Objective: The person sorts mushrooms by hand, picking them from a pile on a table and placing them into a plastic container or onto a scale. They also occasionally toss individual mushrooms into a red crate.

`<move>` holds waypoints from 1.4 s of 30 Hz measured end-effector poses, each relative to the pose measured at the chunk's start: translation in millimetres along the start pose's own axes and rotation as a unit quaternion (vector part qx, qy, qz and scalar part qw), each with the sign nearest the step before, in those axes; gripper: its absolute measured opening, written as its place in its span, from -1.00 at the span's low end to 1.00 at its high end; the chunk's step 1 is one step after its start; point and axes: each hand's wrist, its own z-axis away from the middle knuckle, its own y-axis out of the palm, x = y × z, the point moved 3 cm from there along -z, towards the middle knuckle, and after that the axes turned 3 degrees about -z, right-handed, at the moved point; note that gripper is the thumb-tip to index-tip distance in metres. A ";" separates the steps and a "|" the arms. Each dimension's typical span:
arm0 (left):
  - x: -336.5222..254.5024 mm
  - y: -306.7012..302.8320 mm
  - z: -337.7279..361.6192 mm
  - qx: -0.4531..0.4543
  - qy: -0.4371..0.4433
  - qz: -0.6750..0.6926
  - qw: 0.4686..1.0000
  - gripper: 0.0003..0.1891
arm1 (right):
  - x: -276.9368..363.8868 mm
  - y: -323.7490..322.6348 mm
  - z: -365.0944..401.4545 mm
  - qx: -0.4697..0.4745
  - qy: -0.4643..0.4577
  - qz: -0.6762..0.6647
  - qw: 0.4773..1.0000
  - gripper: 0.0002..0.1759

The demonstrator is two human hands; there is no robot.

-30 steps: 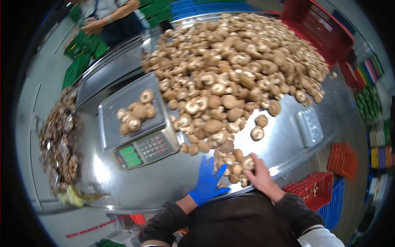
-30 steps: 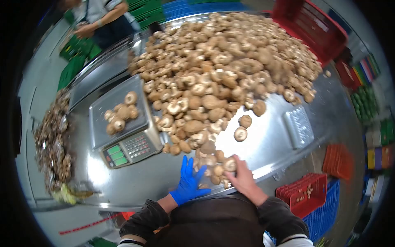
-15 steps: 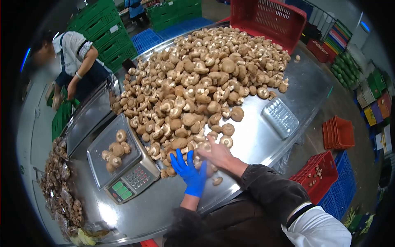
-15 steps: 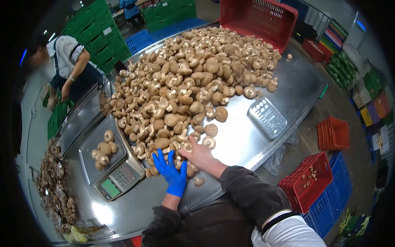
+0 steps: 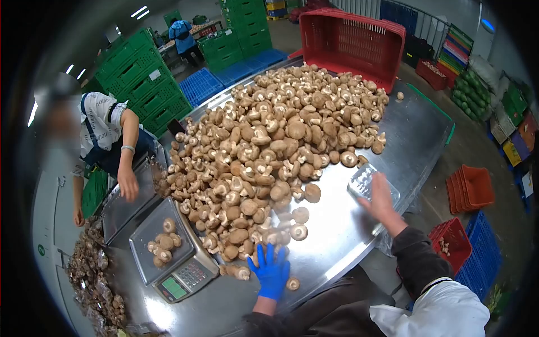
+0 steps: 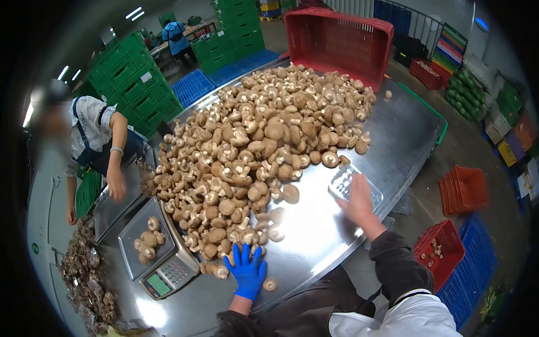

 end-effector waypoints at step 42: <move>-9.2 -93.4 58.8 0.287 -0.364 0.647 0.606 -0.70 | 134.6 -18.6 156.8 0.721 0.137 -0.624 0.267 -0.12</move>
